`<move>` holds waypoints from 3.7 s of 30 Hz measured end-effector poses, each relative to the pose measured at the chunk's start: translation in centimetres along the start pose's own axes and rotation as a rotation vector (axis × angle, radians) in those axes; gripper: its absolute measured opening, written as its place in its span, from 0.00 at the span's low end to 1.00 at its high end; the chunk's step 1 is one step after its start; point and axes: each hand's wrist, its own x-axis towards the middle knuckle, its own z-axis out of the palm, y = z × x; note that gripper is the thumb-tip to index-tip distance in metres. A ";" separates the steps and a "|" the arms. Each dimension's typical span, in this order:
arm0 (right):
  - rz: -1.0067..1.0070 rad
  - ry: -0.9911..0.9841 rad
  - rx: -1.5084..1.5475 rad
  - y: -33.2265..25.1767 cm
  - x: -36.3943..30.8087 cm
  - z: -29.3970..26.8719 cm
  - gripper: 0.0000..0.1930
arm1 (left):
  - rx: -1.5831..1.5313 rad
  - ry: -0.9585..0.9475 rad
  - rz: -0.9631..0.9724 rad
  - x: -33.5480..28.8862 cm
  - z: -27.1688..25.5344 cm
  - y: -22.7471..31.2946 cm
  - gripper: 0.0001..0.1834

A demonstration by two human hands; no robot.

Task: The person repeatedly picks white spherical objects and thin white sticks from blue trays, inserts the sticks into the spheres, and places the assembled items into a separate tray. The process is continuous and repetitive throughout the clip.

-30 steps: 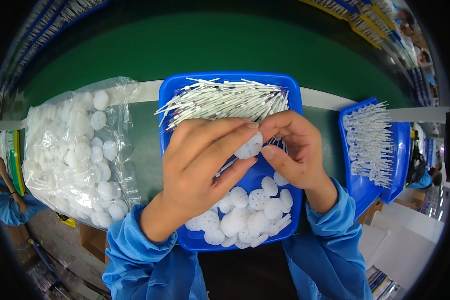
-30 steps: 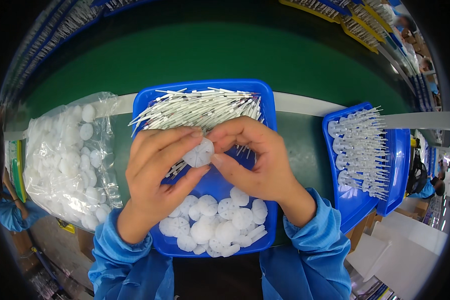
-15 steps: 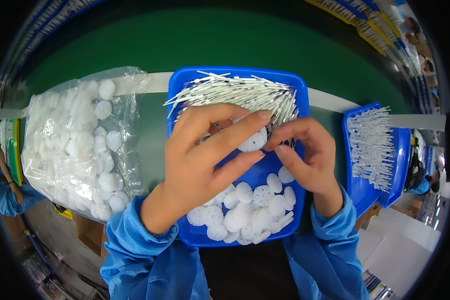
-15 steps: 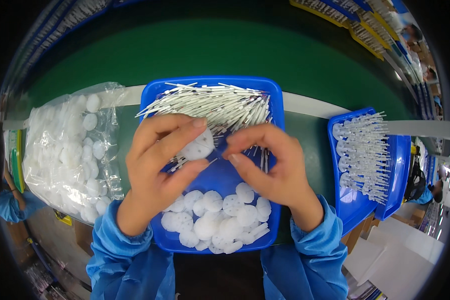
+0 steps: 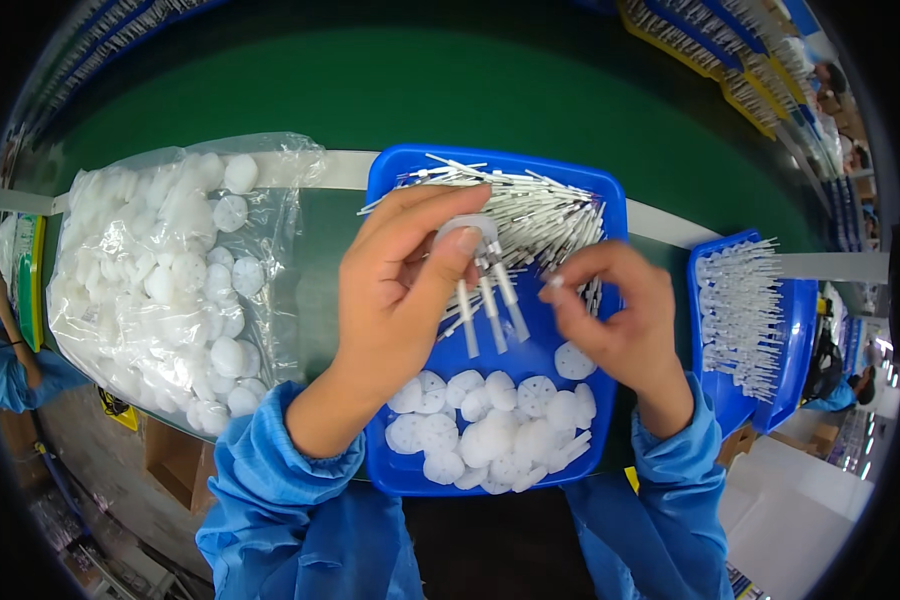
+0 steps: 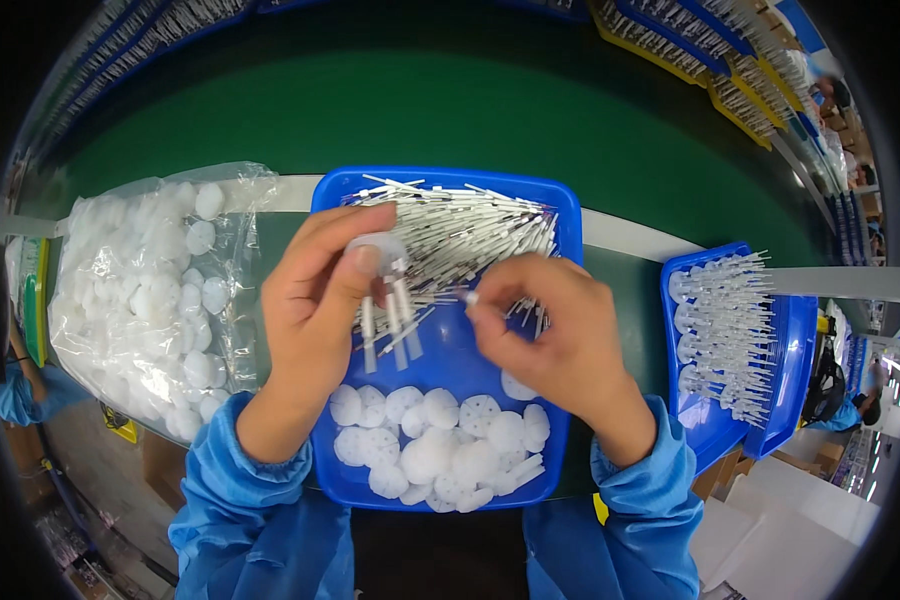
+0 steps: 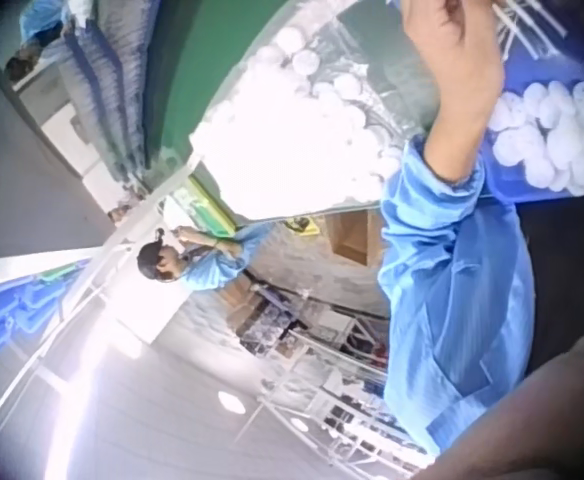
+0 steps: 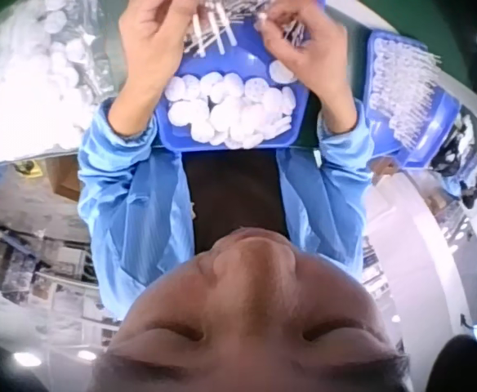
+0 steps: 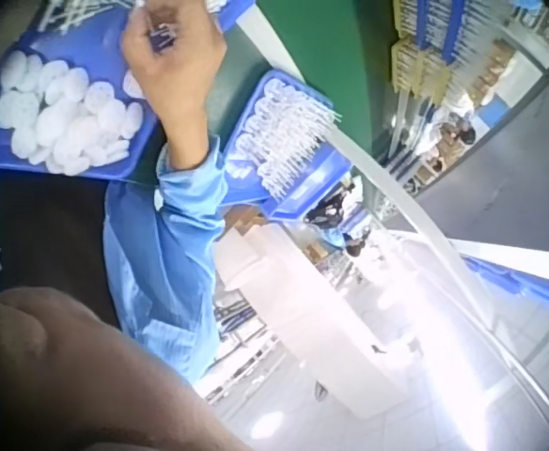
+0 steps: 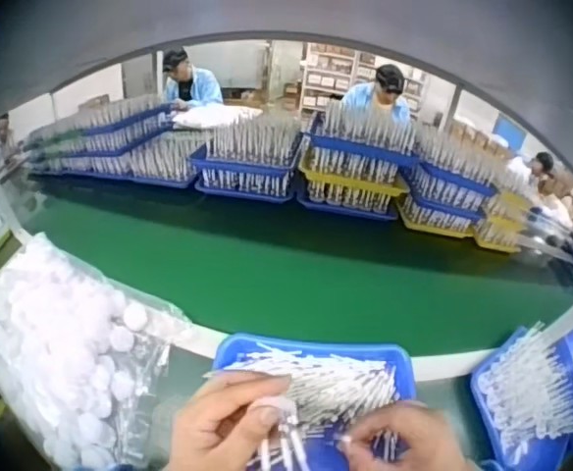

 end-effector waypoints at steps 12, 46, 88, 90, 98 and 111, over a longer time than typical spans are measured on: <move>0.099 0.204 0.220 1.3 -0.5 2.9 0.09 | 0.233 -0.076 -0.046 -0.4 0.0 -0.1 0.17; -0.197 0.245 -0.224 1.8 -0.4 3.2 0.10 | 0.868 -0.228 0.256 -1.2 0.7 0.7 0.22; 0.122 0.128 0.303 1.1 -0.8 1.2 0.03 | 0.268 -0.149 0.145 -0.7 0.0 1.0 0.24; -0.244 0.023 -0.134 0.8 -0.1 0.7 0.03 | 0.018 -0.027 0.089 -0.3 -0.9 0.1 0.21; -0.394 -0.277 -0.750 -2.9 0.2 4.0 0.07 | -0.014 0.035 -0.095 -0.2 -1.5 0.1 0.20; -0.034 0.160 0.227 1.7 0.1 2.4 0.13 | 0.197 -0.136 0.004 -0.6 -0.2 -0.5 0.27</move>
